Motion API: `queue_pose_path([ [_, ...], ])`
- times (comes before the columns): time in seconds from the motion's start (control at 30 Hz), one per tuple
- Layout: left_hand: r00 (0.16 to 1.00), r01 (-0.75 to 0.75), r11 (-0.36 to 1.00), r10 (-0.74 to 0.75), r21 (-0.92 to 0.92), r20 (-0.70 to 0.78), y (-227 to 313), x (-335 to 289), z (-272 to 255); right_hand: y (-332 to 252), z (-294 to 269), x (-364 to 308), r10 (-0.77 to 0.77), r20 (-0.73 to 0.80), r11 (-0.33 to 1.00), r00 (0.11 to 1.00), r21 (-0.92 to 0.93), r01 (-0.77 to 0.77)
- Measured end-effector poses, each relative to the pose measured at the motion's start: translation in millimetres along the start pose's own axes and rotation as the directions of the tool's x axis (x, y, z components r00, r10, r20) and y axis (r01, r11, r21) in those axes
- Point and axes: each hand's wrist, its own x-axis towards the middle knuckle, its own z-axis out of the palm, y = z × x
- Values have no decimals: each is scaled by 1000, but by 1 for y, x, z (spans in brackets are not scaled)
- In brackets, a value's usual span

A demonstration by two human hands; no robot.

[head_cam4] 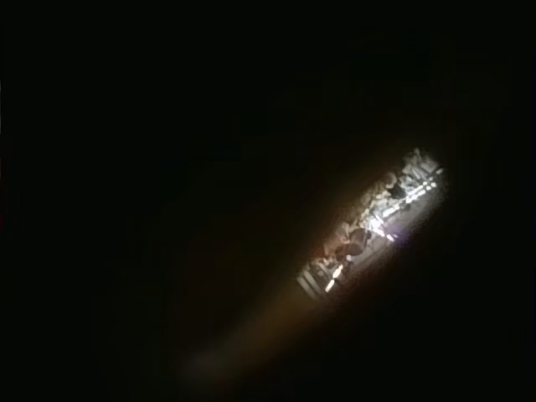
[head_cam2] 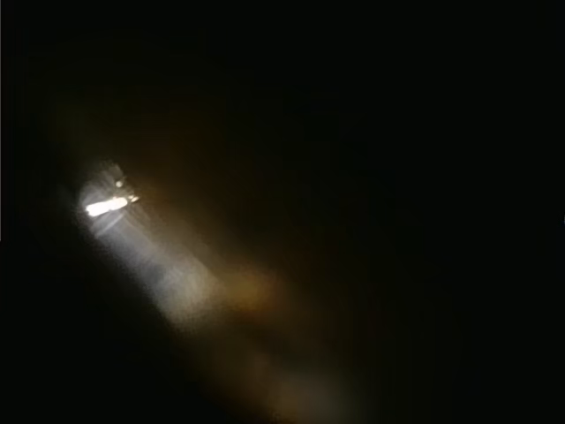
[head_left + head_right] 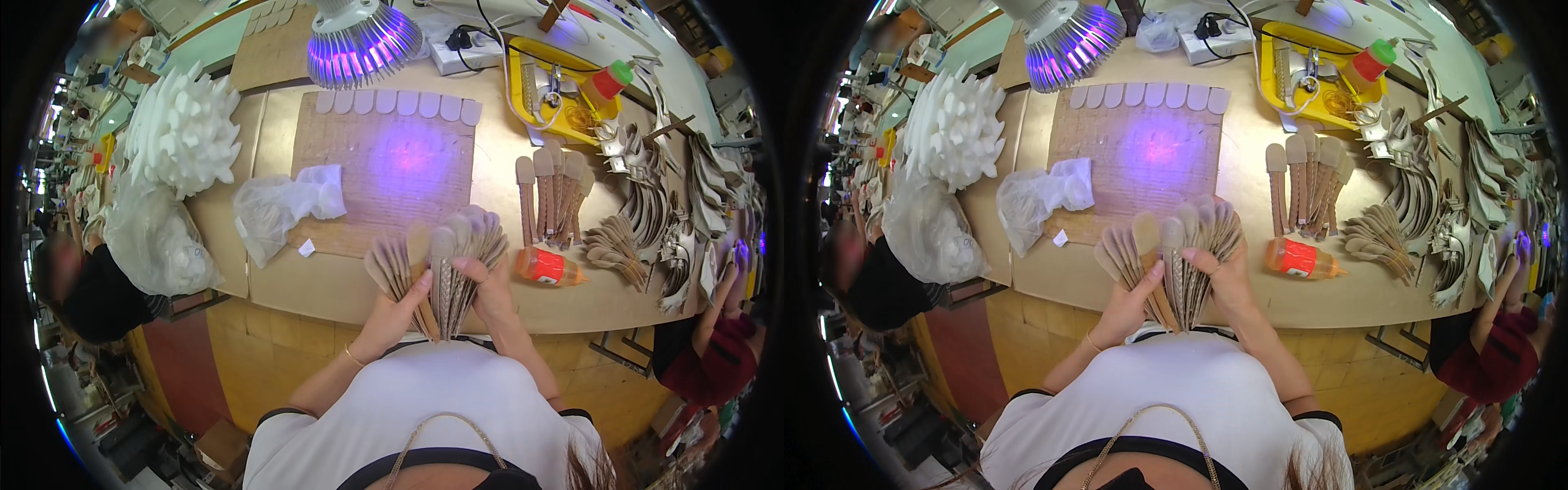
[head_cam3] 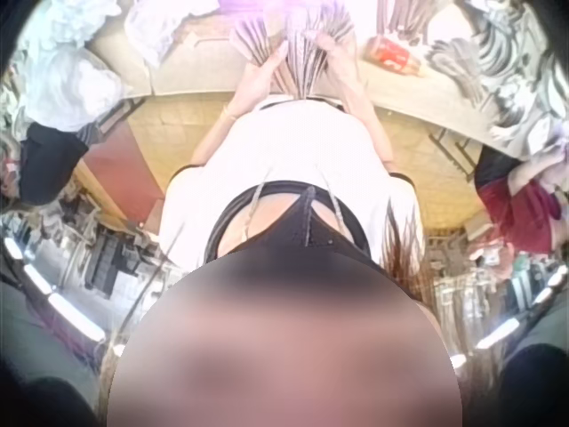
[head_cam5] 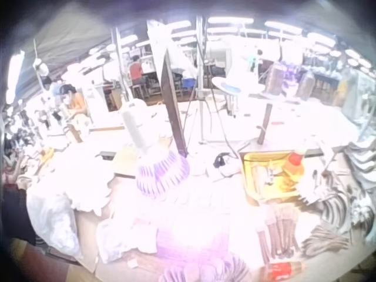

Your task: The person applies glue to flat wooden pieces and stacks them into bundles. They repeatedly pick up pieces, apply adhesive, and align them into neat stacks, then secure the bundles with rubber bands.

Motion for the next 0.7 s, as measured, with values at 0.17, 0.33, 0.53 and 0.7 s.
queue_pose_path([
  [0.17,995,-77,979,88,188,-52,-2,-1,2,-4,6,1,-4,-25,1000,1000,-20,4],
  [0.33,975,-222,932,212,285,66,-4,2,11,-7,19,-4,-155,-34,964,987,-224,143],
  [0.53,960,-258,927,215,272,178,4,2,9,-12,18,-4,-23,20,993,1000,-118,26],
  [0.7,962,-249,943,214,220,170,7,3,6,-10,19,-3,-42,54,994,998,-97,47],
])
